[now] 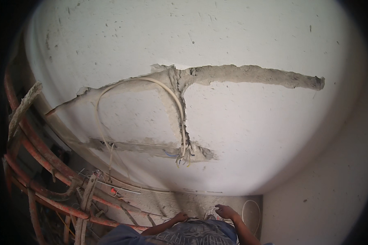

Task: The person uncoils an electrical cable, stretches it out, and then presses it into a groove in the ceiling by hand.

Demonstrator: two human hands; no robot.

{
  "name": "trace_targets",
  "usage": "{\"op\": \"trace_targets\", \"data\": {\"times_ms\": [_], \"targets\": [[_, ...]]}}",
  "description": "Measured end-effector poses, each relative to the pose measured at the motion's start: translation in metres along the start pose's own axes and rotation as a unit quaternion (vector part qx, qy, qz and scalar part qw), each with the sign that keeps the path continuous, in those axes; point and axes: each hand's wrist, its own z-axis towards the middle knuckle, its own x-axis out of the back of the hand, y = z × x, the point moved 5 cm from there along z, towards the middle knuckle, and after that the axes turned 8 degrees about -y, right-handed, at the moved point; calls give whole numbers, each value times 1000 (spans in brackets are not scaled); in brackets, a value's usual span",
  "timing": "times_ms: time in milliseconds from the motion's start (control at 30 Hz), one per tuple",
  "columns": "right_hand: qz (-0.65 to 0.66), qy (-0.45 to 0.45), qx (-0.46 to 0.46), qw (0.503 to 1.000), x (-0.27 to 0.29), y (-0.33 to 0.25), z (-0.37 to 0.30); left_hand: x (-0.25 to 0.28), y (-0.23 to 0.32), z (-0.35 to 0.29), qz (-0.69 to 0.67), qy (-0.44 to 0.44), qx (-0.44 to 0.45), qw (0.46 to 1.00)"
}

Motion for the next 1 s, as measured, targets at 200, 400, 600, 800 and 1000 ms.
{"op": "trace_targets", "data": {"times_ms": [200,400,600,800,1000], "targets": [[197,23,-89,976,-63,168,9,8,12,20,44,38,-46,997],[152,27,-390,908,-132,267,-81,17,11,14,-10,18,-17,1000],[35,166,-265,949,-162,303,-89,13,19,5,6,-26,-7,1000],[163,200,-166,952,-127,245,-22,1,-4,-4,10,-9,57,998],[367,126,-211,897,-111,193,8,-1,2,-13,-24,18,58,998]]}}
